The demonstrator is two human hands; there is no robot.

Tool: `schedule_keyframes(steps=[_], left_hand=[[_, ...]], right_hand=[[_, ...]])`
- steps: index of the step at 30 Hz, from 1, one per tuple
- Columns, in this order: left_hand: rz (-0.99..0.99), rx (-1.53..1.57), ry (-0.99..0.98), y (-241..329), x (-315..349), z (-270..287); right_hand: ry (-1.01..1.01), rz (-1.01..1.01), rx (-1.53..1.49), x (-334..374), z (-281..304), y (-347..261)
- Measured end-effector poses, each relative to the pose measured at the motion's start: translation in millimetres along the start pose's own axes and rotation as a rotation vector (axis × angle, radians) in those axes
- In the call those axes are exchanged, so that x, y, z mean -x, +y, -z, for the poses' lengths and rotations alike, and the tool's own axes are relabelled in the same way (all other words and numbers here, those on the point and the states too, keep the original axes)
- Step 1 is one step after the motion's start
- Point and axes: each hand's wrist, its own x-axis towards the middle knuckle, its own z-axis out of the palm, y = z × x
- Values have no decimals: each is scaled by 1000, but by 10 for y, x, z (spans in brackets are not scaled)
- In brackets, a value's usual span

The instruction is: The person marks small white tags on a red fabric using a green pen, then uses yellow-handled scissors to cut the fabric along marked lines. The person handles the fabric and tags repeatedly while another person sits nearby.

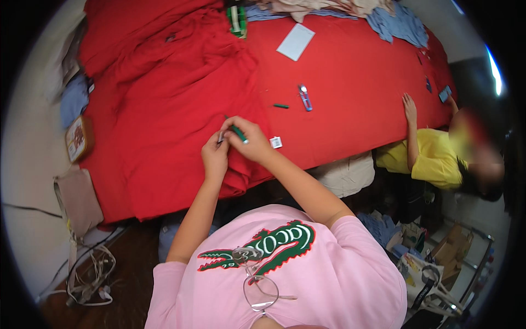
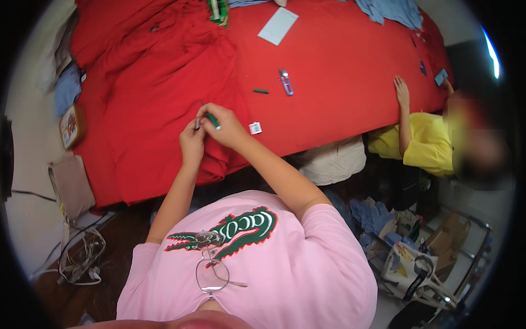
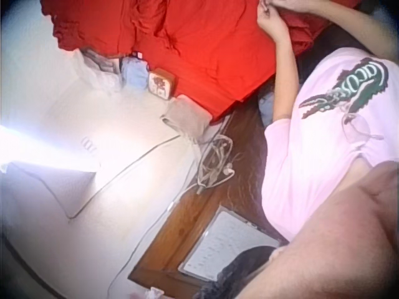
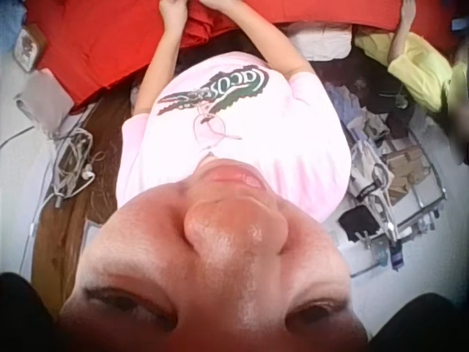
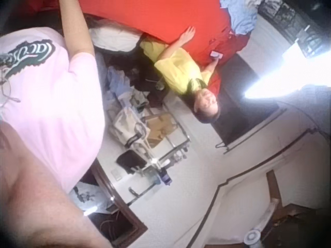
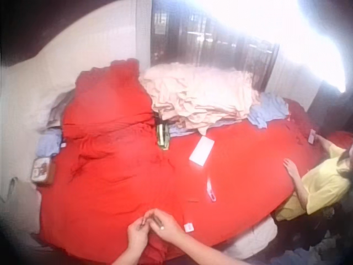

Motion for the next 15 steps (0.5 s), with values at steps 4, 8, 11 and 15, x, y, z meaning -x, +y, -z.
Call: schedule_keyframes(steps=[4,8,11,15], left_hand=[[41,153,32,-3,-109,-47],[295,353,-40,34,-133,71],[333,414,-7,-1,-137,97],[323,417,-10,98,-83,131]], right_hand=[[127,-121,-330,-24,4,235],[155,-120,-162,-39,25,273],[151,-117,-102,-53,-63,209],[115,-58,4,-84,-120,138]])
